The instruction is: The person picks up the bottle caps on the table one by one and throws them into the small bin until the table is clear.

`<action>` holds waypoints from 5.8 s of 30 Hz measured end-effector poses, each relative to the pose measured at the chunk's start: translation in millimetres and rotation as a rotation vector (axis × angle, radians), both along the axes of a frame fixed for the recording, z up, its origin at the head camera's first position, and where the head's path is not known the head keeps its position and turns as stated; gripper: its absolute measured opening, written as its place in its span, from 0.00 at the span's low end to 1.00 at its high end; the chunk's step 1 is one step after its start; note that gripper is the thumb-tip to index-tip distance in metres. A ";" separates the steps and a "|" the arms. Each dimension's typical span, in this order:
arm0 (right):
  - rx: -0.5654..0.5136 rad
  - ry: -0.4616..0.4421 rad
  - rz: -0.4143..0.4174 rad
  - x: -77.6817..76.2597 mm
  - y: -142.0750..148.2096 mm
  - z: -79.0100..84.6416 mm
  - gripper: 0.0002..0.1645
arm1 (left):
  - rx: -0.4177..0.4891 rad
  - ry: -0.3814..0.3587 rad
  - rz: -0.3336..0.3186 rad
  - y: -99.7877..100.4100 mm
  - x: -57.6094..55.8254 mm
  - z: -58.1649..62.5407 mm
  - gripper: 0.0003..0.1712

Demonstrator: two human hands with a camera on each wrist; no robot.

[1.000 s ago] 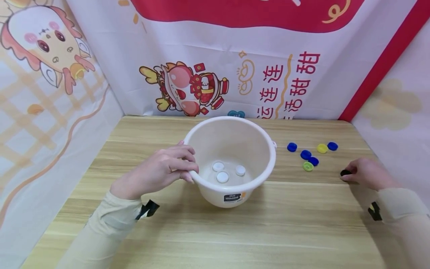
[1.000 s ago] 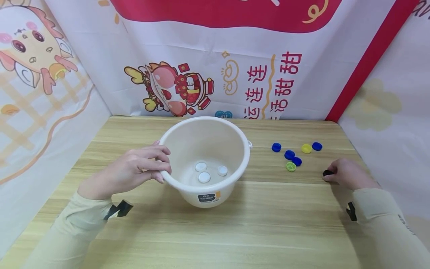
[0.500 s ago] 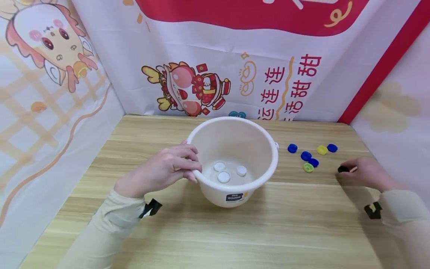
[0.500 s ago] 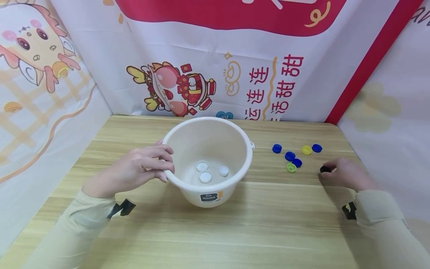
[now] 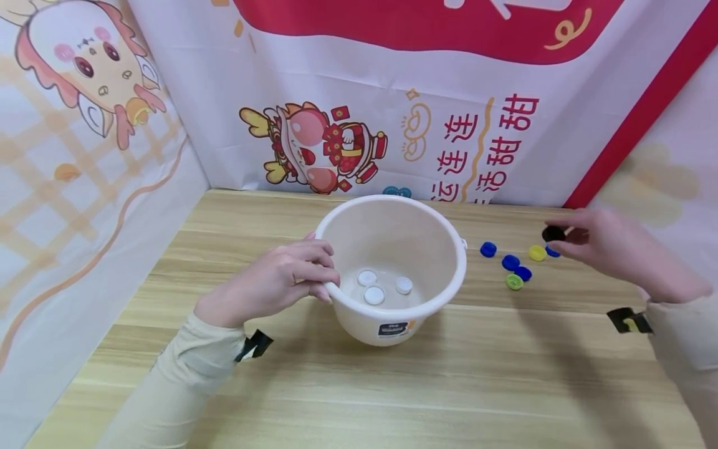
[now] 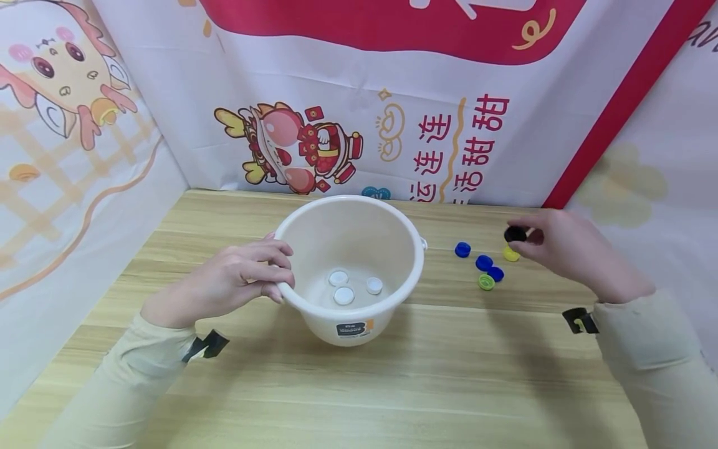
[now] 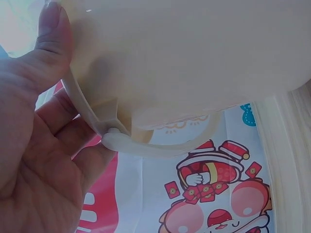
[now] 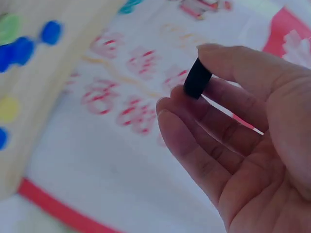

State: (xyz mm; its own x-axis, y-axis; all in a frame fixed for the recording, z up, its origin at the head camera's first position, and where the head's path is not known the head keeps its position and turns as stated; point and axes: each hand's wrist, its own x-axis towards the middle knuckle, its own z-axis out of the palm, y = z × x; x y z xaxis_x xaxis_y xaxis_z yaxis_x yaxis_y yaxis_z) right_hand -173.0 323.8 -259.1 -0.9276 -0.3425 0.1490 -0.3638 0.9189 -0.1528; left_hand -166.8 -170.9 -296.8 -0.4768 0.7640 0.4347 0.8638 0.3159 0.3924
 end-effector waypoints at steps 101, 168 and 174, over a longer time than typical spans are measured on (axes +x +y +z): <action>0.048 -0.335 -0.080 -82.7 64.2 -26.2 0.27 | 0.025 0.047 -0.030 1.5 -4.9 -1.2 0.15; -0.037 -0.329 -0.210 -58.8 117.7 -62.2 0.38 | 0.026 0.055 -0.036 0.2 -2.1 -4.3 0.14; -0.056 -0.241 -0.186 -53.2 99.6 -40.7 0.32 | 0.020 0.037 -0.028 -0.1 -1.2 -3.0 0.14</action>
